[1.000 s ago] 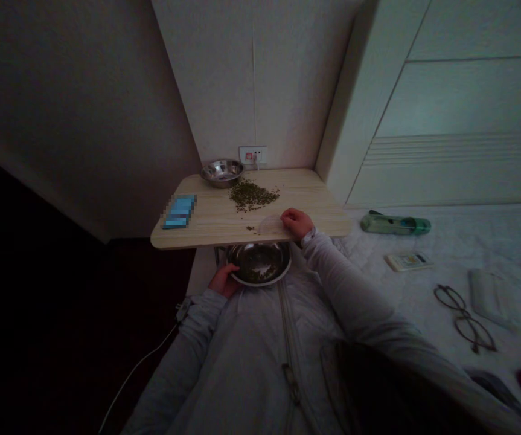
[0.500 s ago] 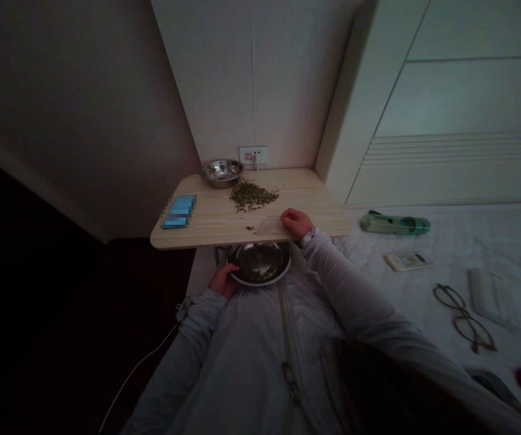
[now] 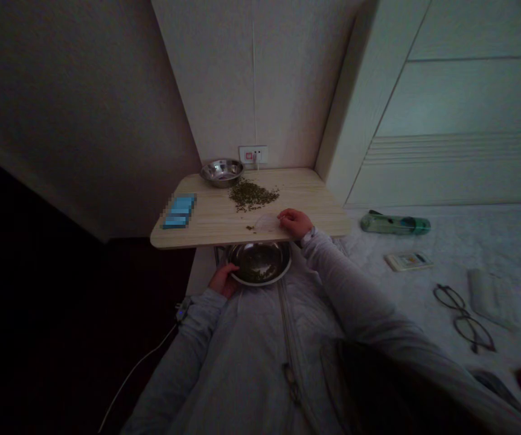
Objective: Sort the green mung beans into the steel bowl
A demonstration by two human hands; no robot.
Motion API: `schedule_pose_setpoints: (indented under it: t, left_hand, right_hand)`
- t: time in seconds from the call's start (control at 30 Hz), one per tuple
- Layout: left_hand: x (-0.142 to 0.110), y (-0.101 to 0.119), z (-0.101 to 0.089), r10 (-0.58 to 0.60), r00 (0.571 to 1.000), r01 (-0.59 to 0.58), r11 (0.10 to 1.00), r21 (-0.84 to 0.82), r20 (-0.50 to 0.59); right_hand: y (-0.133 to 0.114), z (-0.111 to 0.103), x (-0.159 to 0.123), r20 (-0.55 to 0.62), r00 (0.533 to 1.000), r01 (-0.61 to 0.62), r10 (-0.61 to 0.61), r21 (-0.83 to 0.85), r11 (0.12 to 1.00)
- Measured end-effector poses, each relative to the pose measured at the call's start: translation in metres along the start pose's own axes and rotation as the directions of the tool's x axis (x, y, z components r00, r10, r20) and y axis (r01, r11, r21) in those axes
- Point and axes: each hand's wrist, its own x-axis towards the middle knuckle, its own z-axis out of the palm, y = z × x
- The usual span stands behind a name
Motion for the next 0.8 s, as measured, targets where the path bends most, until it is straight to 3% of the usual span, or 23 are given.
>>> schedule_pose_setpoints:
  t: [0.8]
  left_hand:
    - [0.0009,0.0,-0.0006,0.005,1.0,-0.005,1.0,0.002,0.023]
  right_hand:
    - [0.0008,-0.0005,0.0001,0.07,0.998,0.004,-0.005,0.011,1.0]
